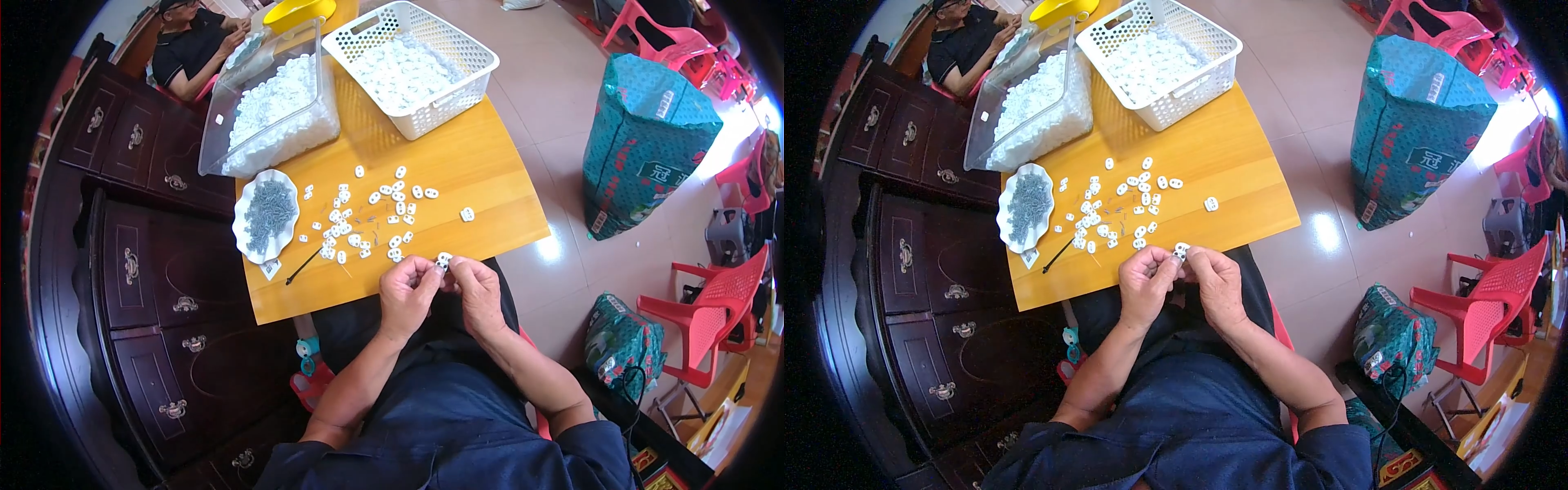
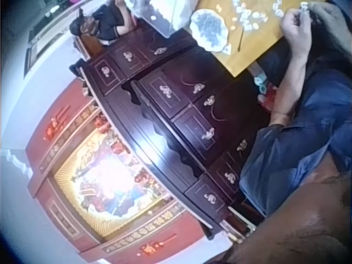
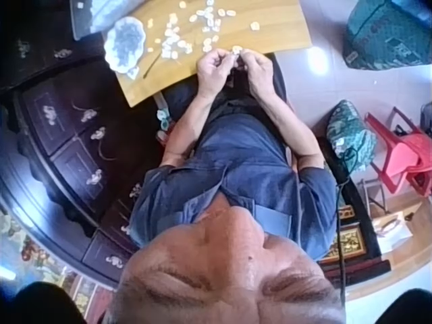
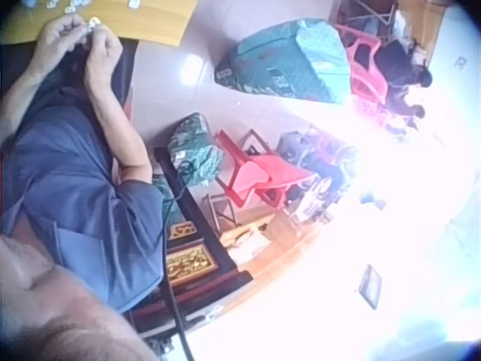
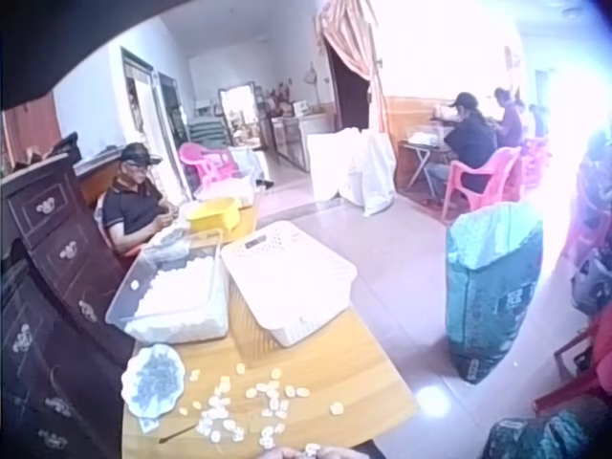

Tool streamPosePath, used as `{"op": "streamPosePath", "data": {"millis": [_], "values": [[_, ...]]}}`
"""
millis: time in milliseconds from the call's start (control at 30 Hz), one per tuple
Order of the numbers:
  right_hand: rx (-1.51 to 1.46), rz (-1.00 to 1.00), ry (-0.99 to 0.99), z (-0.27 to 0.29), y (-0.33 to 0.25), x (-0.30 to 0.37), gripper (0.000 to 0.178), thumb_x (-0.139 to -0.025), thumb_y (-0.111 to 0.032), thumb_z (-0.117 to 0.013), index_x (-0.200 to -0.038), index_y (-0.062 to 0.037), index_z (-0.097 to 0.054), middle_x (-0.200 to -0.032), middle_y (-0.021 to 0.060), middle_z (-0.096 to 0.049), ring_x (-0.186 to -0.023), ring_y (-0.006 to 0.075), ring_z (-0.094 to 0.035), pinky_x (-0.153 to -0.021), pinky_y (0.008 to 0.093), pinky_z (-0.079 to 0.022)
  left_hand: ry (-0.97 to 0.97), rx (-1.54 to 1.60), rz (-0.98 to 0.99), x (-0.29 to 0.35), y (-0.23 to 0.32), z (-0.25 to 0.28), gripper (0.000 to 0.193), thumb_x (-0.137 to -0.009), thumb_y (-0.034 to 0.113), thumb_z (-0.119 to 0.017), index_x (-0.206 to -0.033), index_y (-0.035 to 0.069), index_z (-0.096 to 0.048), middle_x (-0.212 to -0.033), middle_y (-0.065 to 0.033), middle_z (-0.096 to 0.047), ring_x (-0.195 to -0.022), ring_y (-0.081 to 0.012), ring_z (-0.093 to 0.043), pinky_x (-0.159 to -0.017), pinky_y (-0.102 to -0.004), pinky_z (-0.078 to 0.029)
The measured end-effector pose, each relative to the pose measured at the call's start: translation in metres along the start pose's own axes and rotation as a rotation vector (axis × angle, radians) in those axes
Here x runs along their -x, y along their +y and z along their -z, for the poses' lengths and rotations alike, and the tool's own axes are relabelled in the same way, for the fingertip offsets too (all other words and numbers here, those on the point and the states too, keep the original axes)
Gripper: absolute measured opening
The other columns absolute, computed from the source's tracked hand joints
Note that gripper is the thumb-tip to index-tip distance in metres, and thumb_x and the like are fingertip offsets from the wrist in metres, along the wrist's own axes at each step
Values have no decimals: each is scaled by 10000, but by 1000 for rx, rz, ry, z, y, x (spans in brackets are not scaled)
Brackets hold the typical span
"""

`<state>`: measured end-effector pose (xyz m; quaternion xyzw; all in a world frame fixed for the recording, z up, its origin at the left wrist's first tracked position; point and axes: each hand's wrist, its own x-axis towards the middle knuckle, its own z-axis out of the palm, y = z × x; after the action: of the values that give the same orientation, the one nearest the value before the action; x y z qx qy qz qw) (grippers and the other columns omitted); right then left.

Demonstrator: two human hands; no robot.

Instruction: The person is manually assembling small white plastic components by inserting tiny metal pieces into them.

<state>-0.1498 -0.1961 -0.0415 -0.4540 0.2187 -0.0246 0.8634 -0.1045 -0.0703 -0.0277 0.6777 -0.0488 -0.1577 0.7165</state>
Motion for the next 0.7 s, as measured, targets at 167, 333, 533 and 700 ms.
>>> {"op": "streamPosePath", "data": {"millis": [167, 333, 533, 700], "values": [[31, 26, -2, 0, 1, 0, 269, -1042, -212, -591, -967, -5, -746, -825, 9, -697, -762, 75, -623, -728, 237, -499, 3, 2, 17, 0, 1, -1, 87, -969, 22, -668, -891, -9, -645, -779, -19, -689, -654, -36, -616, -588, -187, -482], [61, 28, 3, 3, 3, -2, 269, -1039, -209, -596, -958, 2, -741, -812, 3, -685, -744, 70, -596, -710, 240, -486, -28, -54, -43, 0, -5, 4, 61, -947, 3, -692, -920, -12, -639, -775, -8, -683, -638, -30, -602, -574, -192, -474], [64, 4, -20, 5, 6, -3, 272, -1042, -204, -592, -931, 3, -729, -797, -15, -658, -738, 61, -560, -706, 240, -472, -36, -365, -163, -1, 8, 13, 282, -847, -32, -778, -1086, 9, -634, -703, -20, -632, -564, -57, -572, -530, -233, -468], [79, -12, -81, 7, 9, -3, 277, -1048, -200, -582, -921, 3, -722, -797, -17, -656, -748, 59, -557, -711, 237, -464, -109, -556, -252, -4, 24, 20, 450, -813, -10, -800, -1235, 32, -652, -741, -54, -622, -546, -129, -594, -530, -285, -492]]}}
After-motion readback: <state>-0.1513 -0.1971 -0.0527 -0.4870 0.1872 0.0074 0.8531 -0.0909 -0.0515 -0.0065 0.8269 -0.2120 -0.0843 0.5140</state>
